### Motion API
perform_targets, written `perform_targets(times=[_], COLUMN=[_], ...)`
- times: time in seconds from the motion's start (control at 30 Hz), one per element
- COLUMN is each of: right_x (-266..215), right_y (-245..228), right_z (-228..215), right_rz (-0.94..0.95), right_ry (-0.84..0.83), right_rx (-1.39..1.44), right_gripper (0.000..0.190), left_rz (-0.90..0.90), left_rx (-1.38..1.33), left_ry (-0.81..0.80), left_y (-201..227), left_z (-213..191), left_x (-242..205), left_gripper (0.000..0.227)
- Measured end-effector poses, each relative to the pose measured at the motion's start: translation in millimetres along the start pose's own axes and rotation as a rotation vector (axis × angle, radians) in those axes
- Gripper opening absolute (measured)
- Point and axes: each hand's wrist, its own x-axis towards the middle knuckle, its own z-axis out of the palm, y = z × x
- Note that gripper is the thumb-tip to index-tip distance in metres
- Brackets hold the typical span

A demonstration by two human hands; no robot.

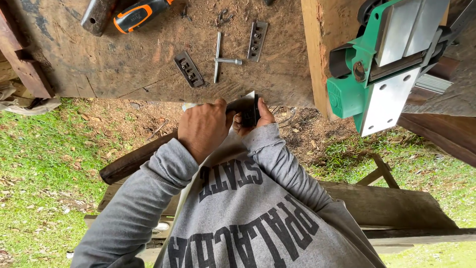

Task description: The person works on a small black metal bracket at an outdoor workbench, turning screws with a screwdriver, driving a metal rod with a hammer, and tightening bolts with a T-handle hex key. They hold and reposition the bracket repeatedly while fastening its parts together.

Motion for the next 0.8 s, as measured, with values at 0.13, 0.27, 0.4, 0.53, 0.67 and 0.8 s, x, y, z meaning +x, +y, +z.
perform_targets(times=[0.13, 0.27, 0.4, 0.53, 0.67, 0.8], right_x=[1.1, -11.3, -18.1, -7.6, -9.8, -4.6], right_y=[-5.1, -10.5, -11.6, -7.1, -5.7, -4.7], right_z=[-8.1, 10.5, 20.3, 2.1, 4.7, 1.4], right_rz=[0.004, 0.065, 0.047, 0.005, 0.038, 0.031], right_ry=[-0.080, -0.122, 0.041, -0.161, -0.078, -0.059], right_rx=[-0.038, -0.013, 0.014, -0.012, 0.006, 0.030], right_gripper=[0.070, 0.072, 0.063, 0.056, 0.061, 0.059], left_rz=[0.043, 0.083, 0.088, -0.001, 0.045, 0.035], left_rx=[-0.003, -0.018, -0.034, 0.015, 0.032, 0.050], left_ry=[0.030, -0.036, 0.103, -0.038, 0.053, 0.049], left_y=[0.5, 0.9, -4.7, -10.3, -12.3, -8.4], left_z=[-1.2, -1.4, -3.0, -3.6, 7.4, 7.3], left_x=[-8.6, -20.5, -19.4, 4.5, 11.1, 13.8], left_gripper=[0.037, 0.036, 0.034, 0.040, 0.035, 0.033])
